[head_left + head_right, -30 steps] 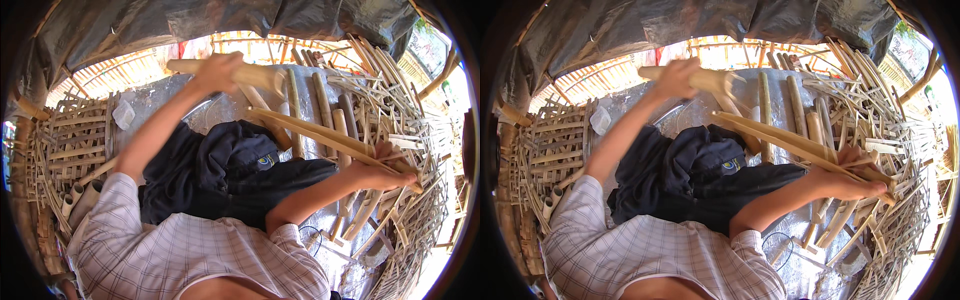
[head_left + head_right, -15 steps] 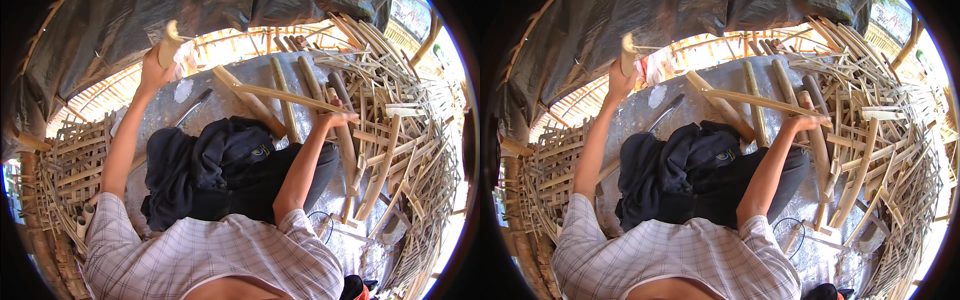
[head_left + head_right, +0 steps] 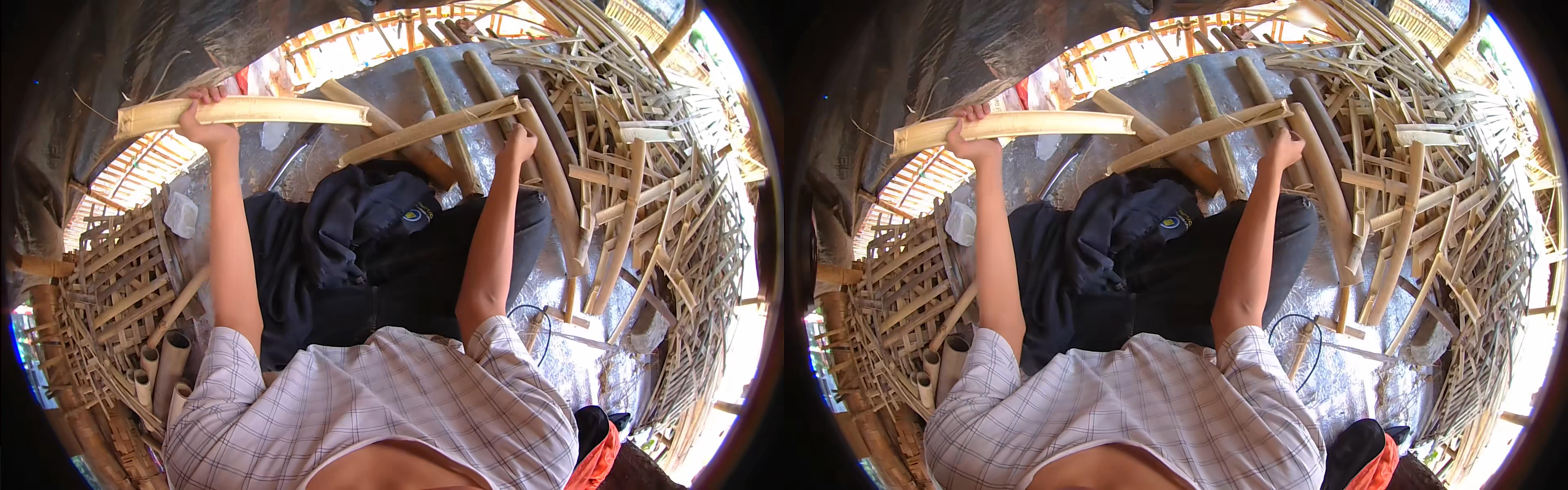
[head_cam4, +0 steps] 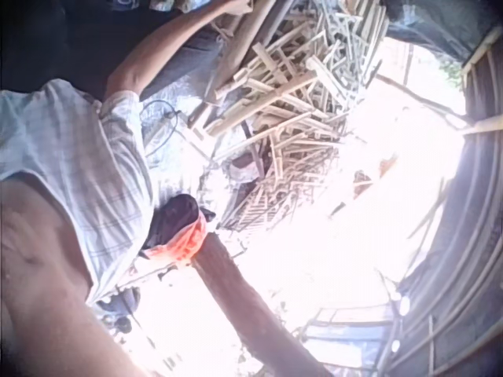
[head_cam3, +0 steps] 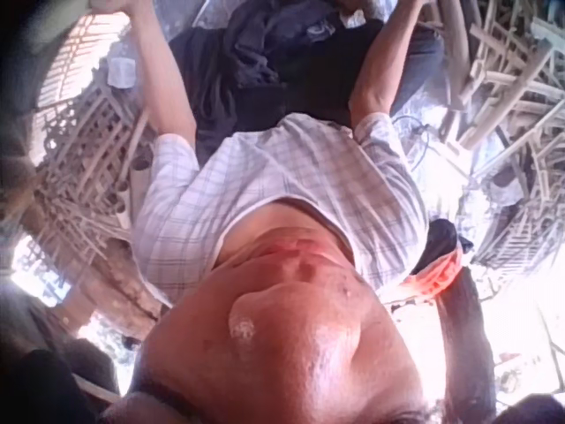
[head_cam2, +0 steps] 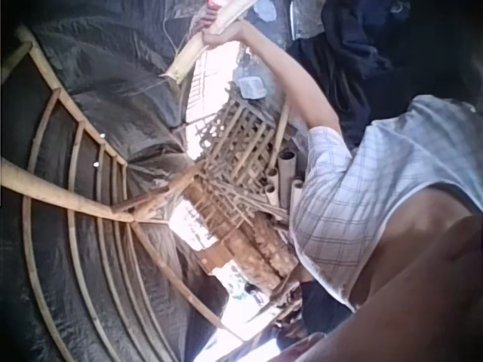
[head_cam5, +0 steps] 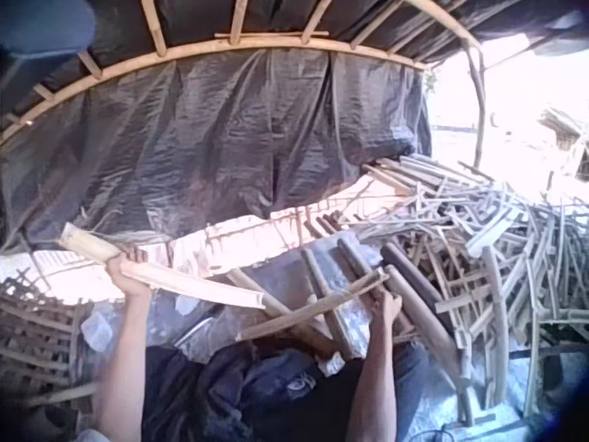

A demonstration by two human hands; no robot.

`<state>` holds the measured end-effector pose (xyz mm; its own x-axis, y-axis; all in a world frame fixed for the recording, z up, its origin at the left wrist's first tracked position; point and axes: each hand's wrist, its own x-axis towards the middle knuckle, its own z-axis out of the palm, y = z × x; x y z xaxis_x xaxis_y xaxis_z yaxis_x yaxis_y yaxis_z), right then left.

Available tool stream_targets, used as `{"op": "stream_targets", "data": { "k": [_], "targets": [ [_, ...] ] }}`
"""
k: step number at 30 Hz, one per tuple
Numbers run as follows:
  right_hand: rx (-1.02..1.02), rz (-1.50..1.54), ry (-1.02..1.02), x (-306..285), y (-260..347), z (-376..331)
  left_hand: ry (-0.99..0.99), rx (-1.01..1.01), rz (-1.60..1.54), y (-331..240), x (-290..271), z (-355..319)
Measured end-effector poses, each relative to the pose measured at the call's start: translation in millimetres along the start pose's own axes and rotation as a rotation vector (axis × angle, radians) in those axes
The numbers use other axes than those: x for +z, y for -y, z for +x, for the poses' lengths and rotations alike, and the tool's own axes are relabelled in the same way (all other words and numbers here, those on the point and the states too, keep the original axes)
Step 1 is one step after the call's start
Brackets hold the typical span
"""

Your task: The person uses a long metal blade to smooth and shave the outer layer of a bamboo stalk while sitting in a workshop surrounded by bamboo scraps.

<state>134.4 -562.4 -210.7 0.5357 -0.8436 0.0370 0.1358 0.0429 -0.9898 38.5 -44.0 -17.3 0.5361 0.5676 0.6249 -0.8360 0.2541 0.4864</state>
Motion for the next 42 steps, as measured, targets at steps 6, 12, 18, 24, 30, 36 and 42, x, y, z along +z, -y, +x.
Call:
{"op": "stream_targets", "data": {
  "k": [6,12,18,24,30,36,42],
  "targets": [
    [-0.191,-0.073,0.304,6.2,31.7,-32.0,0.099,0.111,0.427,-4.1,-23.5,-12.3],
    [-0.228,-0.293,0.627,33.4,25.0,-62.0,-0.002,-0.069,0.738,1.6,-24.4,-13.1],
    [-0.485,-0.378,0.812,45.4,52.5,-98.1,0.105,-0.068,0.854,-9.1,-24.8,-10.2],
    [-0.72,-0.424,1.127,57.1,69.6,-133.4,0.048,-0.006,0.749,2.1,-6.5,-22.4],
    [-0.715,-0.463,1.475,55.7,63.5,-177.2,-0.014,0.13,0.721,9.7,7.9,-18.2],
    [-0.725,-0.62,1.578,54.0,45.1,-199.5,-0.171,0.2,0.759,2.6,-0.8,-51.6],
    [-0.692,-0.524,1.708,63.7,35.0,-228.9,-0.53,0.397,0.706,-46.7,-58.9,-24.5]
  ]
}}
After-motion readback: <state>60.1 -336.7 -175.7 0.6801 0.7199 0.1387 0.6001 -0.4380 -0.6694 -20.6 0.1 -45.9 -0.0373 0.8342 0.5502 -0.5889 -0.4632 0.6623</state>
